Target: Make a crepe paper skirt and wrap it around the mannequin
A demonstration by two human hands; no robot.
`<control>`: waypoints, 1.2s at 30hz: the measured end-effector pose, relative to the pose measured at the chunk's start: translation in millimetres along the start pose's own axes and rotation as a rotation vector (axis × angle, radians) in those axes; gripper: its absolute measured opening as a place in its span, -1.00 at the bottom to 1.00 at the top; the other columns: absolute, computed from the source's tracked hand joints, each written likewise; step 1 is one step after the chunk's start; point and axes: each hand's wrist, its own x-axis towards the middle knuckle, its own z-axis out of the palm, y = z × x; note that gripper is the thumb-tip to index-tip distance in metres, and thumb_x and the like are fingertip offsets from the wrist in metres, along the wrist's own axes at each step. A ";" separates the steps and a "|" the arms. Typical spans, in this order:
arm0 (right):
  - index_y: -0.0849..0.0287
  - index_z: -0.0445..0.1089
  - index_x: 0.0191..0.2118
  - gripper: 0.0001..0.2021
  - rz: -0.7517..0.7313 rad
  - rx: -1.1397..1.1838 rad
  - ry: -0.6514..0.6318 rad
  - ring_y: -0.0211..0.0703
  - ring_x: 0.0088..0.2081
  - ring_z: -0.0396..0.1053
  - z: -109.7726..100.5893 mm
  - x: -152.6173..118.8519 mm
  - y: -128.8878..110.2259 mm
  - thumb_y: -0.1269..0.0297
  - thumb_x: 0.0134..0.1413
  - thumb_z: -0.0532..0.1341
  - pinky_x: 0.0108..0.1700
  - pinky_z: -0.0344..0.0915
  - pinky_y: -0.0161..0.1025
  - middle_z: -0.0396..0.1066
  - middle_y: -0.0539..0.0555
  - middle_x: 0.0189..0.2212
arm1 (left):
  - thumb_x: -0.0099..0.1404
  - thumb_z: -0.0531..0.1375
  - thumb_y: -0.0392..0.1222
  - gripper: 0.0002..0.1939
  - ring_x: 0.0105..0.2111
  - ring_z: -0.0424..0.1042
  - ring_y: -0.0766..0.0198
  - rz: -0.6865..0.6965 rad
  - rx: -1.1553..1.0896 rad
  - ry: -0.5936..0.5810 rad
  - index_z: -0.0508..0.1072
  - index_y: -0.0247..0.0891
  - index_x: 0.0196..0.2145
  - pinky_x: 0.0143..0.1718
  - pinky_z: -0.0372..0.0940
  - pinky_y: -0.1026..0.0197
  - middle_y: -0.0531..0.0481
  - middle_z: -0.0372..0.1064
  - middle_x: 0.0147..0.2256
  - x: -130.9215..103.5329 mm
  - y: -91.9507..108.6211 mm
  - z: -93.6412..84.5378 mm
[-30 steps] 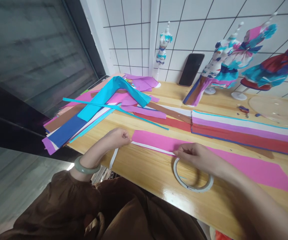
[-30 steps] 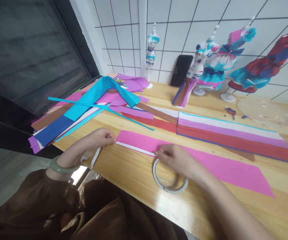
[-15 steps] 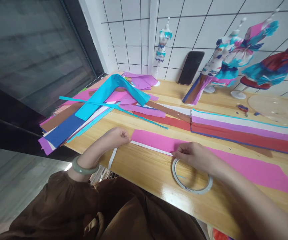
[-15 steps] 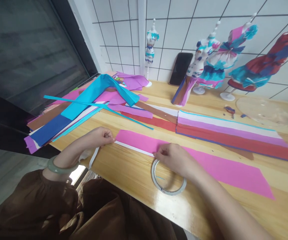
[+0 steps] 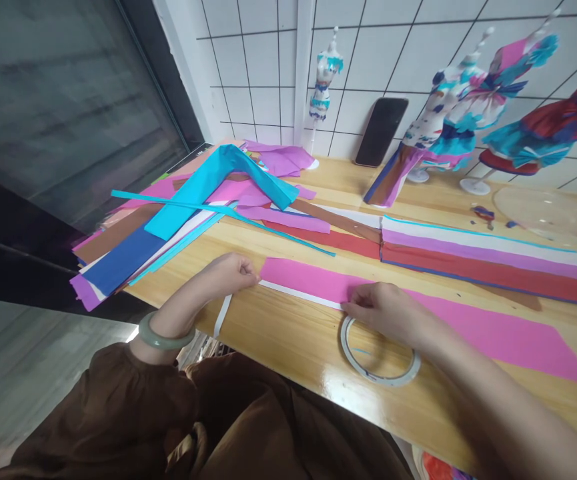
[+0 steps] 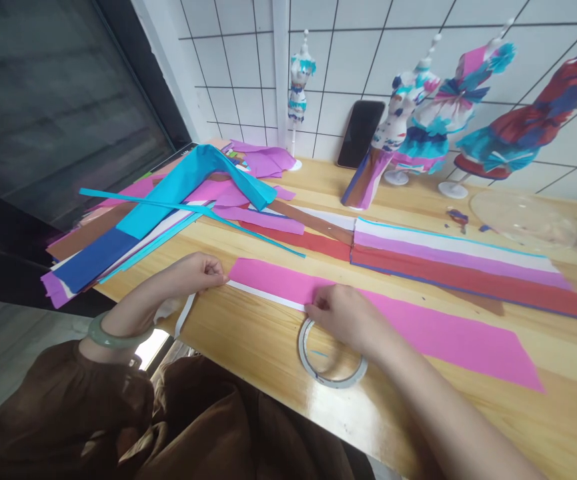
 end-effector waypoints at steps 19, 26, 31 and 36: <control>0.15 0.20 -0.61 -0.74 0.005 -0.012 0.007 -0.30 -0.56 0.18 -1.1 -0.8 -2.6 0.14 -0.03 0.05 -0.52 0.01 -0.35 0.27 -0.04 -0.65 | 0.00 0.16 -0.02 -0.77 -0.65 0.28 0.31 -0.115 -0.033 0.028 0.29 -0.24 -0.52 -0.62 0.16 0.28 0.09 0.24 -0.65 -4.1 0.0 -13.0; 0.16 0.27 -0.59 -0.79 0.011 0.008 0.028 -0.30 -0.56 0.20 0.5 -1.0 -1.4 0.20 -0.07 0.08 -0.53 -0.01 -0.36 0.30 -0.02 -0.64 | 0.21 -0.02 -0.21 -0.82 -0.22 0.30 0.07 0.071 0.617 0.584 0.34 -0.26 -0.32 -0.21 0.17 0.06 -0.14 0.33 -0.30 -31.7 43.1 8.0; 0.16 0.31 -0.57 -0.81 0.014 0.007 0.044 -0.29 -0.54 0.21 -1.3 -1.1 -3.6 0.21 -0.07 0.10 -0.52 -0.01 -0.36 0.33 0.00 -0.60 | 0.29 -0.08 -0.28 -0.79 -0.22 0.25 0.22 0.640 0.381 0.156 0.32 -0.23 -0.24 -0.14 0.14 0.16 -0.05 0.31 -0.28 -37.2 85.3 71.1; 0.17 0.33 -0.57 -0.82 0.021 -0.003 0.058 -0.31 -0.56 0.17 -1.4 -2.1 -4.1 0.21 -0.08 0.12 -0.53 -0.02 -0.36 0.30 -0.01 -0.63 | 0.29 -0.12 -0.31 -0.80 -0.25 0.26 0.22 0.647 0.345 0.109 0.28 -0.26 -0.27 -0.19 0.14 0.15 -0.05 0.31 -0.29 -15.5 92.3 91.7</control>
